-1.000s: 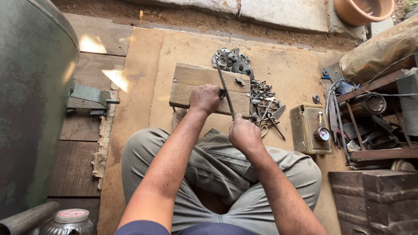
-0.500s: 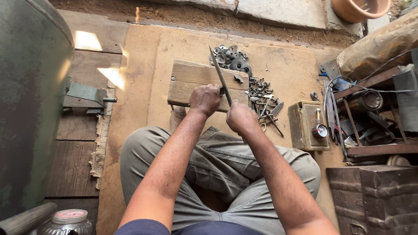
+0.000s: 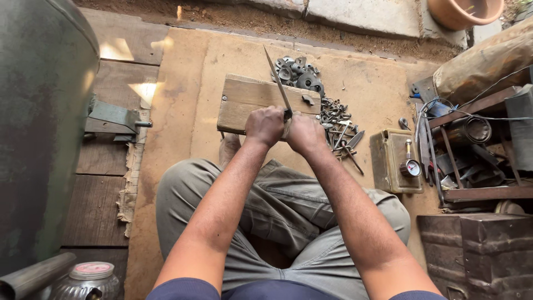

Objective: The person uses a long metal blade to strip insulation from a small black wire held against a wooden block, rotating the wire and repeating the cutting motion to expose internal components.

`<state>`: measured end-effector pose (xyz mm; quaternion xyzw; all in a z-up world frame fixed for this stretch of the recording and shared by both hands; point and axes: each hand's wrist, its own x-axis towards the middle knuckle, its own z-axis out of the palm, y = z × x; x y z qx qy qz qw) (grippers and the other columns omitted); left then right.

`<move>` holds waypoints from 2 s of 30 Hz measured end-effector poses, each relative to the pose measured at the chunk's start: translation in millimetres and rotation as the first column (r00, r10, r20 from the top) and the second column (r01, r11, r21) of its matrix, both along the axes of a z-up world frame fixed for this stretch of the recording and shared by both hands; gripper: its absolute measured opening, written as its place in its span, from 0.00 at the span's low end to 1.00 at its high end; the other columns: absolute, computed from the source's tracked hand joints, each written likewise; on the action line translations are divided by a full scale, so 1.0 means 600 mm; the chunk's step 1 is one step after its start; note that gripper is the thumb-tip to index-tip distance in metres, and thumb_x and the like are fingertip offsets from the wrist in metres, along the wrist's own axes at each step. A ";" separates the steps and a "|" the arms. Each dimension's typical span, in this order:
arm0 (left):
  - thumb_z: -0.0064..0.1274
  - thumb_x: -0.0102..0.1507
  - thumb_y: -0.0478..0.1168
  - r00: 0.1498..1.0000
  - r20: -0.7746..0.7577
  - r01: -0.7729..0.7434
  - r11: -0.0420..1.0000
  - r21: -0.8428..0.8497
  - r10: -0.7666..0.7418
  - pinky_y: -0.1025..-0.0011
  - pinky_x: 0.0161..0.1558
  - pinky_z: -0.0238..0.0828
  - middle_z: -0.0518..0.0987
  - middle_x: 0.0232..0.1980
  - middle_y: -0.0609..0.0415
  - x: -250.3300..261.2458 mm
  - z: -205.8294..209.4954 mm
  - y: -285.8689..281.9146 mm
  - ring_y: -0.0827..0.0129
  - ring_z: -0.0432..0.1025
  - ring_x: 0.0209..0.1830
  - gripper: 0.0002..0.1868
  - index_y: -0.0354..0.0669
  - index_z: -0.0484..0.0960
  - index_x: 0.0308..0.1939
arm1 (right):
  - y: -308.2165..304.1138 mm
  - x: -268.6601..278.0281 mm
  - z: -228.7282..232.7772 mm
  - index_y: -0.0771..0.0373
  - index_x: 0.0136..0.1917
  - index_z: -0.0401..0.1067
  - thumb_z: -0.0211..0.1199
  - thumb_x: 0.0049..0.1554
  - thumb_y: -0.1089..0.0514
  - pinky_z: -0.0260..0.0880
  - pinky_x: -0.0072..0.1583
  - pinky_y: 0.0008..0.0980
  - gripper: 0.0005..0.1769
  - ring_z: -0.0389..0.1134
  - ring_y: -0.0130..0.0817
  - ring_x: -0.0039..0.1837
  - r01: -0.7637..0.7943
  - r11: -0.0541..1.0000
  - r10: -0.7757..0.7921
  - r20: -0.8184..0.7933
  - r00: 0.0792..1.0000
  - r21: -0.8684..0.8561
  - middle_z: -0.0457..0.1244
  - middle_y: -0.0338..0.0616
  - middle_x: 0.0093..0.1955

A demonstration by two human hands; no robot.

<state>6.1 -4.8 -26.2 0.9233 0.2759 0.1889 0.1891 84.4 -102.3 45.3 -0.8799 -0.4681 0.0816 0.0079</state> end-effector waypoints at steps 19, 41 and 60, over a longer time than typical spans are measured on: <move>0.45 0.64 0.39 0.961 -0.260 -0.118 0.989 -0.091 0.091 0.58 0.42 0.79 0.86 0.40 0.50 0.024 0.050 -0.010 0.57 0.82 0.42 0.13 0.50 0.87 0.37 | -0.070 -0.030 -0.017 0.69 0.56 0.67 0.50 0.61 0.62 0.75 0.54 0.51 0.12 0.75 0.55 0.52 0.124 0.974 -0.135 -0.046 0.990 -0.191 0.70 0.63 0.48; 0.45 0.68 0.45 0.999 -0.027 -0.023 0.995 0.100 0.026 0.61 0.33 0.76 0.83 0.30 0.52 0.009 0.006 -0.017 0.62 0.80 0.30 0.12 0.47 0.82 0.36 | -0.029 -0.001 0.000 0.69 0.54 0.72 0.50 0.62 0.61 0.77 0.46 0.46 0.13 0.75 0.49 0.39 0.254 0.951 -0.299 -0.309 0.903 -0.179 0.71 0.61 0.43; 0.44 0.64 0.39 0.970 -0.152 -0.210 0.969 -0.131 0.190 0.54 0.38 0.76 0.84 0.35 0.49 0.017 0.009 -0.022 0.54 0.80 0.37 0.11 0.54 0.84 0.39 | -0.161 -0.050 -0.106 0.70 0.51 0.71 0.53 0.66 0.48 0.70 0.55 0.57 0.20 0.71 0.64 0.50 0.300 0.954 -0.272 -0.450 0.851 -0.010 0.69 0.69 0.45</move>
